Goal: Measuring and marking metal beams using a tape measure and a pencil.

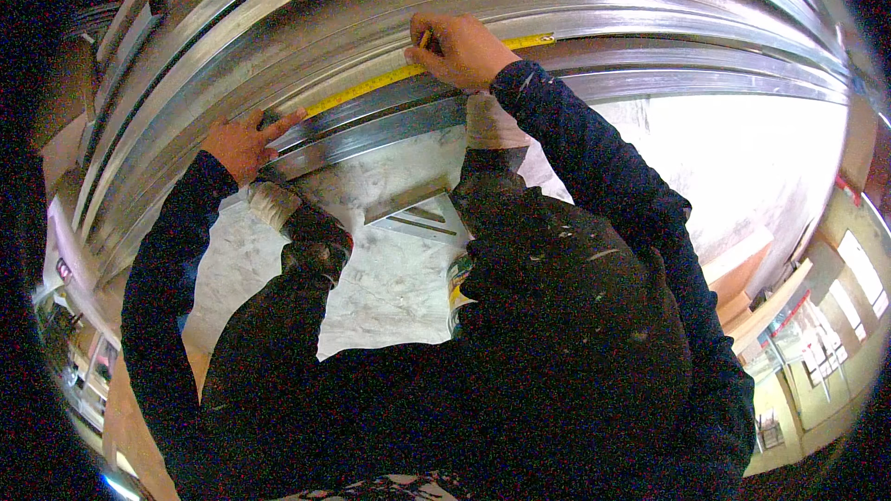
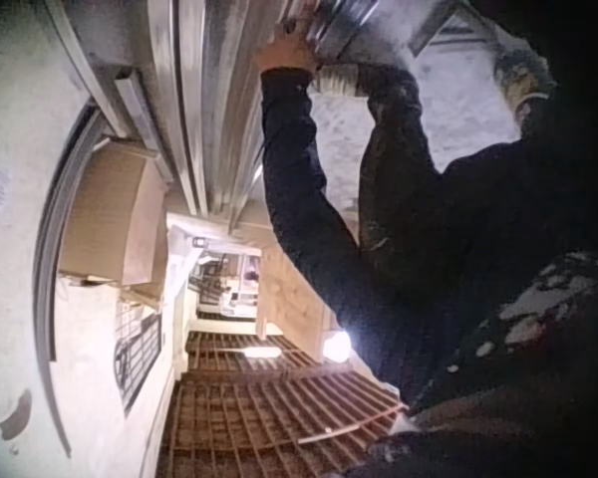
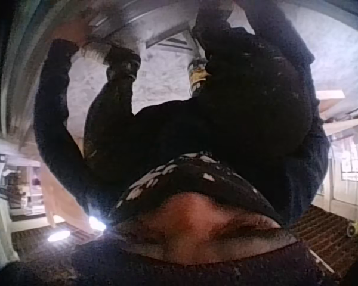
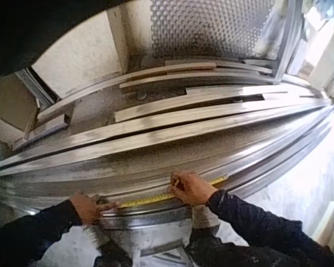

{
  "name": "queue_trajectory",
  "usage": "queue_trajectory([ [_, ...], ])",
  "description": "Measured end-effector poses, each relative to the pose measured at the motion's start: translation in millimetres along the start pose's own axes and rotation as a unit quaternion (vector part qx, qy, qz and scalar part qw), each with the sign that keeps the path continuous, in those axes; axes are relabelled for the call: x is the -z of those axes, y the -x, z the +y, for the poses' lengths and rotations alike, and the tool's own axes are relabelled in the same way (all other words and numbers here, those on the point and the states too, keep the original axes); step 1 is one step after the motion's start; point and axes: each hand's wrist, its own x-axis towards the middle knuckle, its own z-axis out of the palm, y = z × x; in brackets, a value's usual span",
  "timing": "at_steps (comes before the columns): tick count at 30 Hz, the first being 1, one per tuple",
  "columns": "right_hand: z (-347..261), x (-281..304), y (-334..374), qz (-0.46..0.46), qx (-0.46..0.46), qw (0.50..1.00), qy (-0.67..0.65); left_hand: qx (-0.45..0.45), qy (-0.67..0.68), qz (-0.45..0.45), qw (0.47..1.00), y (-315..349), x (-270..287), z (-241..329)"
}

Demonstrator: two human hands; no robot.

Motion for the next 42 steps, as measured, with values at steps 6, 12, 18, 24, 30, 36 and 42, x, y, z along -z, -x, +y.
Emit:
queue_trajectory([
  [6, 5, -4, 6, 0.094, 0.105, 0.989, 0.04, -0.002, 0.005, -0.003, 1.0, -1, 3, 0],
  [12, -9, 1, 9, 0.133, -0.003, 0.991, -0.03, 0.004, 0.006, -0.02, 1.0, -2, 5, 0],
  [18, -5, 4, 12, 0.079, -0.024, 0.991, -0.101, -0.019, 0.003, 0.022, 1.0, -1, -3, -4],
  [24, 0, 3, 10, 0.035, -0.005, 0.998, -0.052, 0.003, -0.016, 0.011, 1.0, 3, 0, -1],
  [30, 5, 1, 11, 0.032, 0.01, 0.999, -0.025, -0.005, -0.015, 0.016, 1.0, 0, 3, 0],
  [36, -3, 2, 10, 0.014, -0.009, 0.999, -0.028, -0.015, -0.014, 0.029, 0.999, 3, -2, -3],
  [42, 1, -1, 11, 0.022, -0.004, 0.999, -0.039, -0.015, -0.016, 0.018, 1.0, 1, 3, -1],
])
